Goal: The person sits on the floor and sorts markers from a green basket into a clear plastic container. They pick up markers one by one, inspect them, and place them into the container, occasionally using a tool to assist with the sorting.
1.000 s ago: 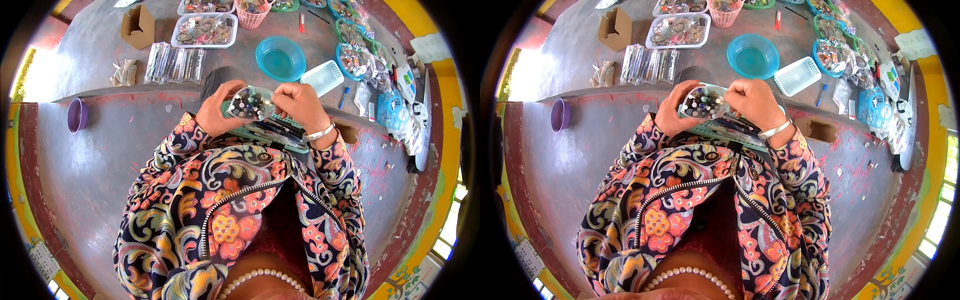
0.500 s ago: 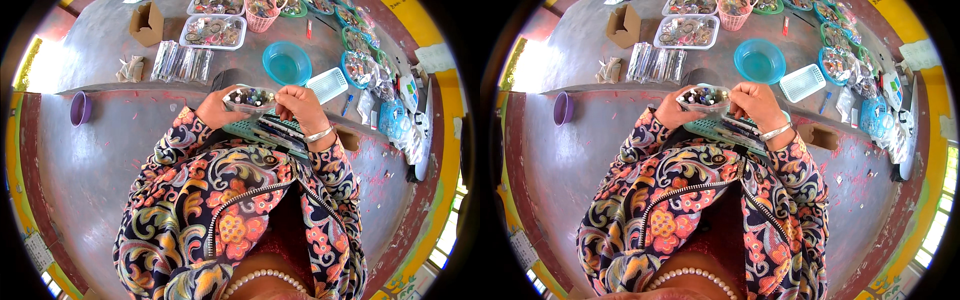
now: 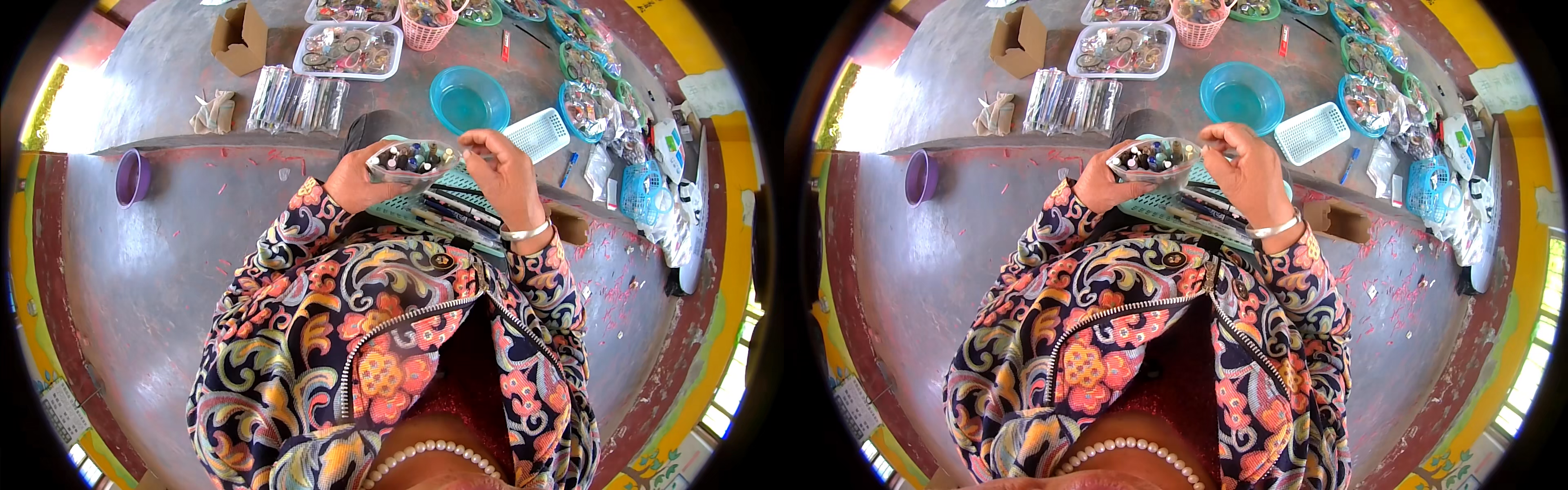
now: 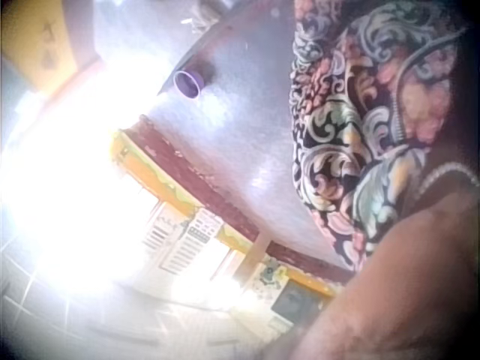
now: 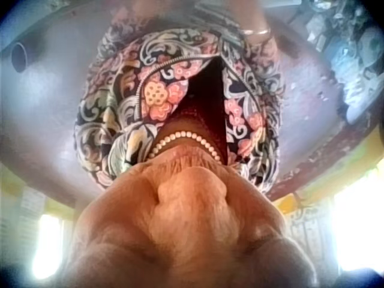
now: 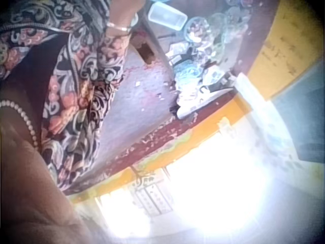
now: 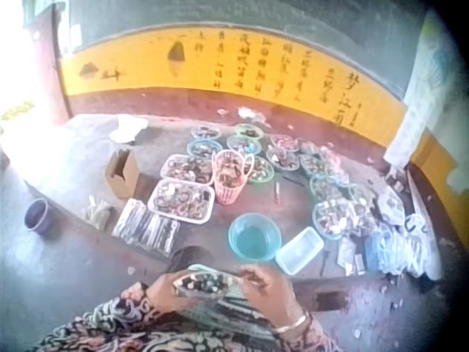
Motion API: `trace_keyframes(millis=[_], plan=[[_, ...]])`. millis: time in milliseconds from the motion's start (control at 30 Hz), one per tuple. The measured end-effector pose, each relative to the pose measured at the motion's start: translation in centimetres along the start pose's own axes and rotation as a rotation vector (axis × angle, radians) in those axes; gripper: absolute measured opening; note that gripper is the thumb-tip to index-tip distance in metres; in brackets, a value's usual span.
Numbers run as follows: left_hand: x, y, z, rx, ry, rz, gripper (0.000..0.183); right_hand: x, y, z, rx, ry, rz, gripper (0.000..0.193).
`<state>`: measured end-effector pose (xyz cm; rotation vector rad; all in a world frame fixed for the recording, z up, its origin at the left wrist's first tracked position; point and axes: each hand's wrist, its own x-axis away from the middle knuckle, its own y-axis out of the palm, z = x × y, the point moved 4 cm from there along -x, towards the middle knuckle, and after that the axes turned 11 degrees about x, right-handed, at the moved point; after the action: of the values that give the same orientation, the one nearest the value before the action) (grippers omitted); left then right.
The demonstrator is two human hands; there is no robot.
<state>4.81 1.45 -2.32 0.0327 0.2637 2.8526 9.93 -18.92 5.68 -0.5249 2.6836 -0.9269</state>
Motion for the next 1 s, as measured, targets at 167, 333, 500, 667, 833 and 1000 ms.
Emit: trace_keyframes(millis=[167,333,500,667,833,1000], plan=[[-0.2,0.2,0.1,-0.036,0.025,-0.002,0.061,0.9,-0.4,-2.1,0.381,-0.464,0.142,0.03],[-0.2,0.1,0.0,-0.005,0.037,-0.028,0.065,1.0,-0.9,-3.3,0.508,-0.568,0.198,0.034],[-0.1,0.1,0.8,-0.073,0.105,-0.015,0.066,1.0,0.2,-2.6,0.461,-0.55,0.164,0.032],[0.0,0.0,2.6,-0.16,0.389,0.016,0.067,1.1,0.3,-2.5,0.446,-0.476,0.122,0.033],[0.2,0.8,3.7,-0.362,0.507,-0.1,0.049,1.5,0.2,-2.1,0.422,-0.455,0.118,0.033],[0.3,1.0,3.4,-0.426,0.554,-0.11,0.023,1.5,-0.8,-1.8,0.385,-0.4,0.165,0.028]])
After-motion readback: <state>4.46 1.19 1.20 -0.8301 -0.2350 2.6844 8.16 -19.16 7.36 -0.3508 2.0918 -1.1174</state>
